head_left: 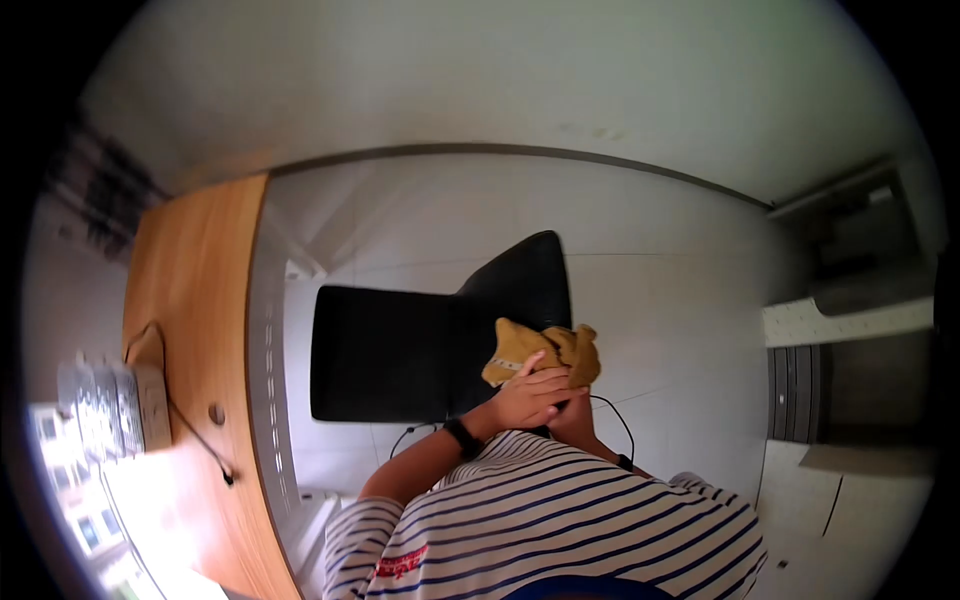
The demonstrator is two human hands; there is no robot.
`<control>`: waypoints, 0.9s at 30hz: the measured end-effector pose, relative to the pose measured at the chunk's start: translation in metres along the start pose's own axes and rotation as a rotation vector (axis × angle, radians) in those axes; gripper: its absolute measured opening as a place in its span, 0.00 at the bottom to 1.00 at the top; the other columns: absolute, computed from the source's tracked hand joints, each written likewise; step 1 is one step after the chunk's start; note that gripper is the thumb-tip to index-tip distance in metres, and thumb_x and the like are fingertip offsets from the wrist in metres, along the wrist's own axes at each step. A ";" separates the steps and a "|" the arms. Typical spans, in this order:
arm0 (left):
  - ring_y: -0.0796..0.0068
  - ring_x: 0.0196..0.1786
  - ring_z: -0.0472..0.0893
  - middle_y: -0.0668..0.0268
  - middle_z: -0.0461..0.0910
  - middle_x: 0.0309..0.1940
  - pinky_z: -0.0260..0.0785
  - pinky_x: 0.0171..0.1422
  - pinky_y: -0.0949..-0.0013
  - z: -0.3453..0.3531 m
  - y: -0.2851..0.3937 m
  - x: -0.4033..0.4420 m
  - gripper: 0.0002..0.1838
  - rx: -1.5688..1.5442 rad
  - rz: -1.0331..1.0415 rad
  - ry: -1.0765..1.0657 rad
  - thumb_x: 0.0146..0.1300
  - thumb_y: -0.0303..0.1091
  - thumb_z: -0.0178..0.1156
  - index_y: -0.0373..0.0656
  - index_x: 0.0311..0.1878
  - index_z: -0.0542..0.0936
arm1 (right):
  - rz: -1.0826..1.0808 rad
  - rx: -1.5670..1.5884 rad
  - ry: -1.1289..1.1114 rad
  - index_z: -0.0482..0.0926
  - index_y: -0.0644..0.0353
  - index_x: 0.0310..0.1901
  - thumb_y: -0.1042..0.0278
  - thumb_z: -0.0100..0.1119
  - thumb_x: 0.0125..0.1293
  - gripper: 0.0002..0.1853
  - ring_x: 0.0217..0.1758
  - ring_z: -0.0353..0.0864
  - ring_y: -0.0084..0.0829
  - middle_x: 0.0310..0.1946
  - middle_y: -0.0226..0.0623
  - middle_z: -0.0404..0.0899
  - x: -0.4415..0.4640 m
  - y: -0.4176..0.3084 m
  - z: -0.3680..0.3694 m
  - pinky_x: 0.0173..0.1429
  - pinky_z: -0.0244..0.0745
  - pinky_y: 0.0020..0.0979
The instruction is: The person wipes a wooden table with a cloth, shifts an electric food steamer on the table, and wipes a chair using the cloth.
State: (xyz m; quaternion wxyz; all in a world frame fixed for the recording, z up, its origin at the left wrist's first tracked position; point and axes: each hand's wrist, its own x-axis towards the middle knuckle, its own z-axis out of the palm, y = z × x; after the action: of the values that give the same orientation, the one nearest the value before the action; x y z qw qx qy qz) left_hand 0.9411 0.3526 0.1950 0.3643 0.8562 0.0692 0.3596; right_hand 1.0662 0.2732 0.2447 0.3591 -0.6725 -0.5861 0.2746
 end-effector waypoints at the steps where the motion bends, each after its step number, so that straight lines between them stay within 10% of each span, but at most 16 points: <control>1: 0.61 0.64 0.70 0.59 0.76 0.54 0.33 0.76 0.45 -0.006 -0.008 0.003 0.27 0.014 -0.014 0.007 0.72 0.48 0.34 0.48 0.64 0.75 | -0.042 -0.016 0.017 0.72 0.62 0.56 0.60 0.61 0.57 0.26 0.55 0.76 0.51 0.52 0.52 0.75 0.010 0.004 0.006 0.56 0.72 0.42; 8: 0.60 0.57 0.73 0.60 0.78 0.50 0.38 0.71 0.41 -0.029 -0.027 0.008 0.27 0.039 0.000 0.008 0.69 0.48 0.37 0.47 0.62 0.77 | 0.191 -0.070 -0.114 0.65 0.65 0.60 0.61 0.62 0.54 0.32 0.53 0.75 0.59 0.53 0.62 0.70 0.028 0.003 0.014 0.53 0.74 0.47; 18: 0.79 0.55 0.73 0.75 0.78 0.47 0.54 0.63 0.63 -0.072 -0.043 0.033 0.24 0.116 0.355 -0.288 0.59 0.36 0.59 0.54 0.61 0.77 | 0.223 -0.131 0.012 0.63 0.63 0.64 0.58 0.64 0.57 0.35 0.62 0.68 0.53 0.62 0.57 0.62 0.006 -0.005 0.021 0.63 0.68 0.42; 27: 0.70 0.59 0.73 0.70 0.79 0.43 0.53 0.66 0.50 -0.064 -0.040 0.083 0.17 0.138 0.254 -0.011 0.55 0.32 0.57 0.51 0.50 0.83 | 0.304 0.133 0.128 0.49 0.64 0.70 0.62 0.72 0.53 0.49 0.70 0.61 0.45 0.64 0.50 0.62 -0.011 0.018 0.034 0.73 0.54 0.37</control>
State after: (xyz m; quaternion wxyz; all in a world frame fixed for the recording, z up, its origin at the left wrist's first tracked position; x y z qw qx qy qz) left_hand 0.9650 0.4502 0.2457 0.2564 0.8831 -0.0174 0.3926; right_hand 1.0483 0.2665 0.2091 0.3936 -0.7442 -0.4343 0.3205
